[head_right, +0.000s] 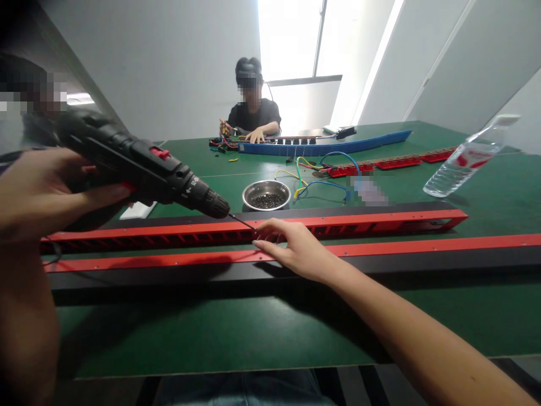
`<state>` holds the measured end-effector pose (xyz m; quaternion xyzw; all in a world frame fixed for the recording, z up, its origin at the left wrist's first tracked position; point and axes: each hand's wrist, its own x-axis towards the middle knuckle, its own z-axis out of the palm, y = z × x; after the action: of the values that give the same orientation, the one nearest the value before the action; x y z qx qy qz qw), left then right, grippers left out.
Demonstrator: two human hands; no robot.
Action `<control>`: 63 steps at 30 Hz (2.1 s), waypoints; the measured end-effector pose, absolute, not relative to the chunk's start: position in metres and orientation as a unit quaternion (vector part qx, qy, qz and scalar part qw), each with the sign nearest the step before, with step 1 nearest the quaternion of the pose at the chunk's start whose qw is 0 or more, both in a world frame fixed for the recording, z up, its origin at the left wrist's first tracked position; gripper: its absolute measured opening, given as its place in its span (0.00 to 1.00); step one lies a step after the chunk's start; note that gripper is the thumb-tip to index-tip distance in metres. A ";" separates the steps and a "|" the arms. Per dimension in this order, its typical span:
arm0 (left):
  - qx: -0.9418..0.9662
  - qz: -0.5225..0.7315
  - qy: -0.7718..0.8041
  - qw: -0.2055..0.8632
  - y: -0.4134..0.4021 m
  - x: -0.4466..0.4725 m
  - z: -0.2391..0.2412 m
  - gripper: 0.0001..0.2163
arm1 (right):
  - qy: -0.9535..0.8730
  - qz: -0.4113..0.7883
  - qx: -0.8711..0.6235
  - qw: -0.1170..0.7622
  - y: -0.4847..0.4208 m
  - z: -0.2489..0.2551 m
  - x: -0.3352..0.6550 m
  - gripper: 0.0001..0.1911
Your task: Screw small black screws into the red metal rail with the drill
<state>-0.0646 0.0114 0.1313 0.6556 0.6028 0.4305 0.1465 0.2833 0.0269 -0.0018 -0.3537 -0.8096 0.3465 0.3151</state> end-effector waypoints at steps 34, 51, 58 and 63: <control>0.638 0.444 0.563 0.281 0.011 -0.085 0.089 0.10 | -0.751 0.378 -0.408 0.356 0.035 -0.002 0.281 0.17; 0.186 0.591 0.388 0.682 0.010 -0.038 0.047 0.04 | -0.772 0.073 -0.600 0.195 0.167 0.008 0.257 0.17; 0.169 0.613 0.351 0.688 0.012 -0.036 0.041 0.04 | -0.876 0.090 -0.433 0.194 0.056 0.016 0.218 0.20; 0.182 0.619 0.339 0.685 0.008 -0.032 0.042 0.04 | -0.920 0.000 -0.377 0.105 -0.019 -0.005 0.206 0.34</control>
<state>-0.0319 0.0076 0.0417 0.1820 0.3392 0.6187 0.6849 0.2056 -0.0187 -0.0054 -0.3768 -0.9204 0.0003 0.1046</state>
